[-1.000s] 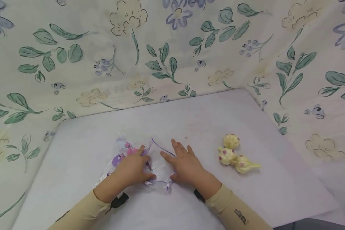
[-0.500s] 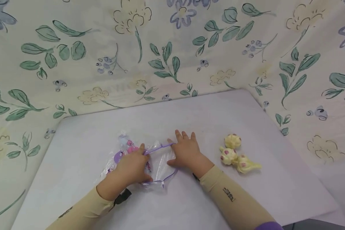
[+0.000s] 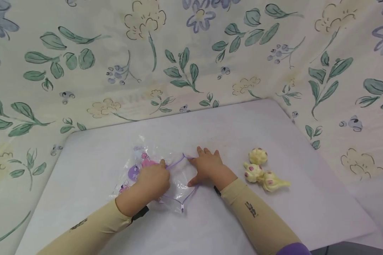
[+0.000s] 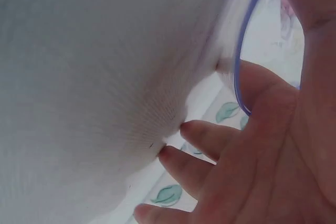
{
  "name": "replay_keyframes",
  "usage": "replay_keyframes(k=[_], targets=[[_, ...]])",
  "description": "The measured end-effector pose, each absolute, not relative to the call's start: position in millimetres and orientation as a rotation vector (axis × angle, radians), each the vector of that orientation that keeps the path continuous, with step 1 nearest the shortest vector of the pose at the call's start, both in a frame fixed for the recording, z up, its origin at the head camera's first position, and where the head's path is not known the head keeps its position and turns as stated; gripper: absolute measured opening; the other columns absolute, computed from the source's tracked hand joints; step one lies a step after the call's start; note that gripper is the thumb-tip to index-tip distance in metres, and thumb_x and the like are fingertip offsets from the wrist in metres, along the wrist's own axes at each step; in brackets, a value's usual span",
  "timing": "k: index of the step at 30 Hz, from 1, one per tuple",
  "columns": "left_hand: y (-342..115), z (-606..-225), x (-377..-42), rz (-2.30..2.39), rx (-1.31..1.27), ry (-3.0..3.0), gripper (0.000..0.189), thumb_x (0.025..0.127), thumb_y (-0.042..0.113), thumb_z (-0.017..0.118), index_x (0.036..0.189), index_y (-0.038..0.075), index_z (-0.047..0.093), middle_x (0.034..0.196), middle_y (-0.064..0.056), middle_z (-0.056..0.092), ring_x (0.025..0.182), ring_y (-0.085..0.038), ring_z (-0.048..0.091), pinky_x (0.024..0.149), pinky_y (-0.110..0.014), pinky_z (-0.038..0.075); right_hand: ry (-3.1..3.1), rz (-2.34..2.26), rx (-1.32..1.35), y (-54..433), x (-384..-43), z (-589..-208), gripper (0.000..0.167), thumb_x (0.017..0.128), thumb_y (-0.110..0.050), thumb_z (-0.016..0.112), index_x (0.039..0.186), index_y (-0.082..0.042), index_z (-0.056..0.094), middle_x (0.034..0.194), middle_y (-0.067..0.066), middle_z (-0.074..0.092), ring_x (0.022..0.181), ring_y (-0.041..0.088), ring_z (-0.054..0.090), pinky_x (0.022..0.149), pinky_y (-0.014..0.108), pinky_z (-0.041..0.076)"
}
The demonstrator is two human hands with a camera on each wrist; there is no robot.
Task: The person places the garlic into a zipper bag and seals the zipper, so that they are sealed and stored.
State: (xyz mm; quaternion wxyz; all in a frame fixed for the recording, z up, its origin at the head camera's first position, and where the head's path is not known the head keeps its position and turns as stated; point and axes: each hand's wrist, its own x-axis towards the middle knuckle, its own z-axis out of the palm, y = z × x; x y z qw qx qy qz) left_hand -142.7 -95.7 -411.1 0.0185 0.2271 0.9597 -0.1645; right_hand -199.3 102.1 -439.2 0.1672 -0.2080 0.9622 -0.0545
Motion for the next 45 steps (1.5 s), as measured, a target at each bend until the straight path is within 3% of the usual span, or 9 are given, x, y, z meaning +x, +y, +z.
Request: replay_keyframes(k=[3,8,12,15,20,25,28,35,45], targets=[[-95,-416,-142,-0.643,0.74,3.035,0.019,0.088,0.024,0.072,0.086,0.007,0.078,0.112,-0.016,0.071,0.063,-0.021,0.063,0.051,-0.034,0.054,2.733,-0.18,-0.594,101,-200,-441,0.098,0.066,-0.069,0.082,0.15,-0.033,0.046,0.167,0.015,0.021,0.154,0.038,0.021,0.116,0.07,0.02],[-97,-408,-143,-0.684,0.712,2.92,0.016,0.089,0.013,0.069,0.1,0.009,0.08,0.14,-0.011,0.063,0.078,-0.023,0.066,0.053,-0.035,0.056,2.738,-0.201,-0.583,100,-201,-443,0.093,0.065,-0.069,0.082,0.146,-0.031,0.053,0.167,0.015,0.022,0.154,0.039,0.021,0.115,0.071,0.02],[-99,-400,-146,-0.688,0.622,2.81,0.022,0.089,0.015,0.069,0.108,0.007,0.078,0.145,-0.013,0.058,0.085,-0.027,0.067,0.057,-0.039,0.059,2.739,-0.211,-0.566,101,-201,-444,0.093,0.065,-0.067,0.084,0.146,-0.032,0.053,0.167,0.015,0.021,0.155,0.039,0.019,0.116,0.071,0.019],[-101,-398,-144,-0.661,0.572,2.782,0.03,0.087,0.027,0.073,0.107,0.005,0.077,0.135,-0.016,0.064,0.084,-0.031,0.069,0.06,-0.045,0.06,2.736,-0.229,-0.567,103,-201,-444,0.094,0.064,-0.066,0.084,0.146,-0.032,0.052,0.167,0.016,0.02,0.155,0.039,0.018,0.116,0.071,0.018],[-107,-403,-141,-0.601,0.531,2.776,0.052,0.082,0.054,0.075,0.09,0.003,0.075,0.096,-0.016,0.066,0.078,-0.034,0.067,0.06,-0.051,0.06,2.729,-0.235,-0.573,105,-201,-443,0.094,0.065,-0.065,0.084,0.146,-0.031,0.053,0.167,0.017,0.02,0.154,0.04,0.019,0.116,0.071,0.019],[-109,-406,-143,-0.605,0.622,2.794,0.031,0.076,0.035,0.081,0.076,0.007,0.07,0.077,-0.008,0.062,0.071,-0.023,0.062,0.058,-0.043,0.059,2.72,-0.225,-0.557,104,-201,-441,0.093,0.066,-0.063,0.085,0.147,-0.033,0.052,0.167,0.018,0.02,0.154,0.041,0.019,0.116,0.07,0.019],[-108,-407,-146,-0.555,0.634,2.796,0.03,0.069,0.033,0.085,0.071,0.01,0.067,0.073,-0.004,0.063,0.07,-0.018,0.059,0.06,-0.04,0.056,2.714,-0.23,-0.563,103,-202,-440,0.093,0.065,-0.063,0.085,0.147,-0.032,0.052,0.166,0.019,0.021,0.153,0.042,0.02,0.116,0.071,0.019],[-109,-413,-151,-0.423,0.6,2.801,0.04,0.06,0.038,0.092,0.068,0.011,0.064,0.072,-0.004,0.063,0.068,-0.02,0.058,0.063,-0.045,0.053,2.73,-0.17,-0.606,100,-201,-440,0.095,0.067,-0.065,0.083,0.149,-0.031,0.05,0.166,0.018,0.022,0.153,0.04,0.024,0.118,0.067,0.021],[-111,-418,-157,-0.362,0.605,2.801,0.04,0.058,0.039,0.093,0.07,0.013,0.065,0.067,-0.001,0.06,0.065,-0.018,0.053,0.065,-0.044,0.051,2.809,-0.124,-0.872,95,-171,-422,0.08,0.084,-0.052,0.077,0.154,-0.036,0.04,0.169,0.01,0.018,0.153,0.03,0.028,0.119,0.061,0.025]])
